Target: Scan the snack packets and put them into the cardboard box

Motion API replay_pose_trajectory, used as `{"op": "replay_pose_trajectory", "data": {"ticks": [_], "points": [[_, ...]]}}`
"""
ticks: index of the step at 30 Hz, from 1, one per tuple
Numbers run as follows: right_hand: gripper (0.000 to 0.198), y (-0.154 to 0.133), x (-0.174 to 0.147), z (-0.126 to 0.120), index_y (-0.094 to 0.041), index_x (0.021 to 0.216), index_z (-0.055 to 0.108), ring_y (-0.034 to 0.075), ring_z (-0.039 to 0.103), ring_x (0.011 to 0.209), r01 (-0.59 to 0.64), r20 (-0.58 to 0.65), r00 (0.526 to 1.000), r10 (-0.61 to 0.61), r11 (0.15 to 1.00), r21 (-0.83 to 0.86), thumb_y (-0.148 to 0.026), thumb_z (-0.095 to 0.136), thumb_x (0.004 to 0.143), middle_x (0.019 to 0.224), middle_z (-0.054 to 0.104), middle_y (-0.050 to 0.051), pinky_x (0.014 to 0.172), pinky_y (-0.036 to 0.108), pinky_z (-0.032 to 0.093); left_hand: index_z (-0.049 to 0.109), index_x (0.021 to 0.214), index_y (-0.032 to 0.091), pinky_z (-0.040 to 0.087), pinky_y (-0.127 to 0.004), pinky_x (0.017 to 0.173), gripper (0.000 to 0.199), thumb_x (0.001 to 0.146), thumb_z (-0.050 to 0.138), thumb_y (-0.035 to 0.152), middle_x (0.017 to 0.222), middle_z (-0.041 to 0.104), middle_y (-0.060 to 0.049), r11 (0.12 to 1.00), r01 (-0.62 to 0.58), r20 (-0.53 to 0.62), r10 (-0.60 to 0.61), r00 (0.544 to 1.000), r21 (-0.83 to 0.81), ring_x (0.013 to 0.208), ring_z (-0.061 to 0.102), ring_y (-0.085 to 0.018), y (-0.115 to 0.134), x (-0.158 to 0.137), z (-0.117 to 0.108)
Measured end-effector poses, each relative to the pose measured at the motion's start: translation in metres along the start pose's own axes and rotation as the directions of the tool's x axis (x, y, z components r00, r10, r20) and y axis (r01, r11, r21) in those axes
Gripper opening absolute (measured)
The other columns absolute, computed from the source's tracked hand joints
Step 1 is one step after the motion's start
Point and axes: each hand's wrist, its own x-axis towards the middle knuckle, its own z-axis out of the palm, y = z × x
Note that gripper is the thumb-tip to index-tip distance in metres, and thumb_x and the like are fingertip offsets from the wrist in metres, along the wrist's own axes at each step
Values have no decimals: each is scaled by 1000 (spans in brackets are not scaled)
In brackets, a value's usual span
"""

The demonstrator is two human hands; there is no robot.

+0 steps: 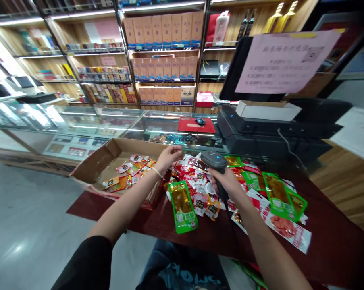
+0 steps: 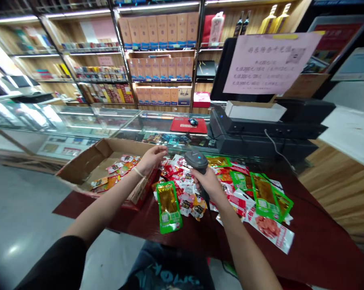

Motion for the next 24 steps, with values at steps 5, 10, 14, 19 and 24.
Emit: {"op": "replay_pose_trajectory", "data": {"ticks": [5,10,14,19,24], "points": [[37,-20,13,37,-21,63,54,11,47,36,62,153,987,-56,998,-33,-50,73,76,47,52,-4,35,23,39,68,101,15,51,-29,78,31,74,75,28,95,67,-6,958,-146,-20,155,988,246,83,62,-16,22,-16,-72],[34,-28,31,92,-21,65,52,12,51,38,117,297,951,-86,989,-90,-46,72,78,50,55,-3,35,23,40,66,103,15,52,-30,75,33,78,70,35,94,68,-6,829,-54,-109,138,984,557,82,64,-17,12,-34,-165],[29,-24,49,139,-21,71,55,11,51,36,176,411,906,-102,974,-145,-43,70,81,51,59,-1,35,22,40,67,101,16,51,-30,78,26,81,64,31,97,71,-7,522,109,-163,59,985,846,87,66,-20,0,-46,-225],[23,-19,67,188,-22,76,55,13,49,32,154,503,863,-47,973,-173,-39,68,84,44,56,-2,32,24,38,67,111,16,50,-30,85,30,85,58,28,106,72,-10,79,163,-147,-170,974,983,97,68,-23,-10,-54,-269],[23,-13,77,213,-22,72,56,13,50,35,95,550,835,15,981,-171,-37,71,82,49,58,-1,31,25,40,64,123,16,50,-34,92,49,75,68,26,119,69,-16,-26,207,-203,-340,918,978,109,65,-30,-25,-60,-285]]}}
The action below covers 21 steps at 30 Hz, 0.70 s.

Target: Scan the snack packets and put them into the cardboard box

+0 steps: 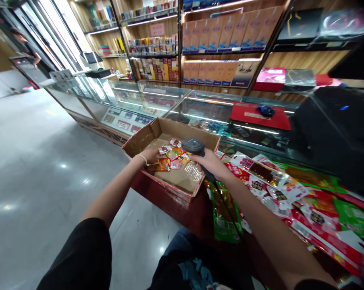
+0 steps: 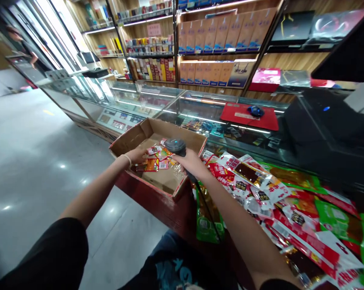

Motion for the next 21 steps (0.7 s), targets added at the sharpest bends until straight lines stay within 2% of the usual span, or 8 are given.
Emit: {"op": "replay_pose_trajectory", "data": {"ticks": [5,7,9,12,14,17,21], "points": [[27,3,3,1,-22,68,56,13,50,36,-89,39,995,88,996,29,-39,71,82,51,57,0,31,26,40,47,144,15,51,-38,93,92,59,81,28,138,56,-22,998,43,162,-49,986,43,116,62,-36,0,1,12],[29,3,3,0,-22,65,55,13,50,37,-100,34,994,99,995,4,-40,70,82,48,55,0,32,26,40,44,146,13,50,-42,96,97,58,82,29,141,52,-26,997,62,187,-71,980,54,119,60,-39,2,3,14],[30,3,3,-1,-22,63,54,13,51,37,-102,34,994,102,995,-17,-39,70,82,47,54,0,33,26,41,46,143,12,48,-45,97,90,61,79,27,139,54,-27,996,75,180,-81,980,38,119,60,-40,3,6,15],[32,2,2,-2,-21,62,54,13,51,38,-91,41,995,91,996,-6,-39,70,82,49,55,0,34,26,41,56,132,9,47,-46,96,71,64,75,21,125,64,-28,995,96,137,-95,986,-5,113,63,-40,6,9,16],[31,2,2,-1,-22,62,54,13,51,38,-78,33,996,78,997,8,-39,70,82,50,56,0,34,26,41,61,124,7,47,-46,95,59,67,73,19,116,68,-28,993,106,68,-102,992,-50,111,64,-40,8,10,14],[30,3,0,0,-22,64,53,13,51,37,-64,18,998,64,998,5,-39,70,82,50,56,-1,33,26,40,63,118,10,48,-38,92,46,74,68,21,115,69,-23,985,81,-65,-92,994,-152,110,65,-34,13,8,5],[30,2,-8,-3,-23,71,52,14,53,39,6,19,1000,-7,997,71,-43,74,78,53,56,-3,34,25,42,67,101,13,52,-29,72,30,77,68,32,95,73,-12,951,19,-155,-70,985,-310,84,69,-24,21,-6,-13]]}}
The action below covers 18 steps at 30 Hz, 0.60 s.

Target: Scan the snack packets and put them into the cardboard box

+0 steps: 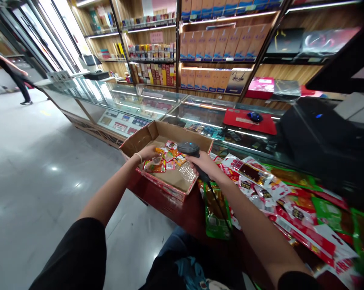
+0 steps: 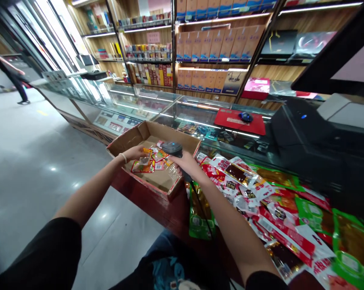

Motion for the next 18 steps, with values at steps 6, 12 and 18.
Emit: {"op": "replay_pose_trajectory", "data": {"ticks": [6,12,18], "points": [[36,-10,-35,-21,-23,72,52,13,55,40,93,-38,995,-94,995,-21,-52,71,79,53,55,-3,37,25,45,68,90,14,44,-19,51,37,68,80,41,76,68,-2,616,-34,68,140,988,-787,59,58,-10,39,-26,-6],[34,-7,-86,-52,-24,83,51,13,50,36,111,-201,970,-138,984,-141,-52,71,81,50,55,-5,36,25,41,71,94,14,54,-23,64,44,61,87,38,88,72,-6,362,39,99,149,984,-931,69,65,-12,97,-31,0],[43,3,-140,-83,-26,109,52,14,49,35,35,-258,964,-71,989,-143,-44,75,78,51,53,-8,35,26,40,72,95,14,46,-20,53,37,69,78,41,78,71,-3,579,-127,20,241,970,-805,59,59,-10,155,-22,17]]}}
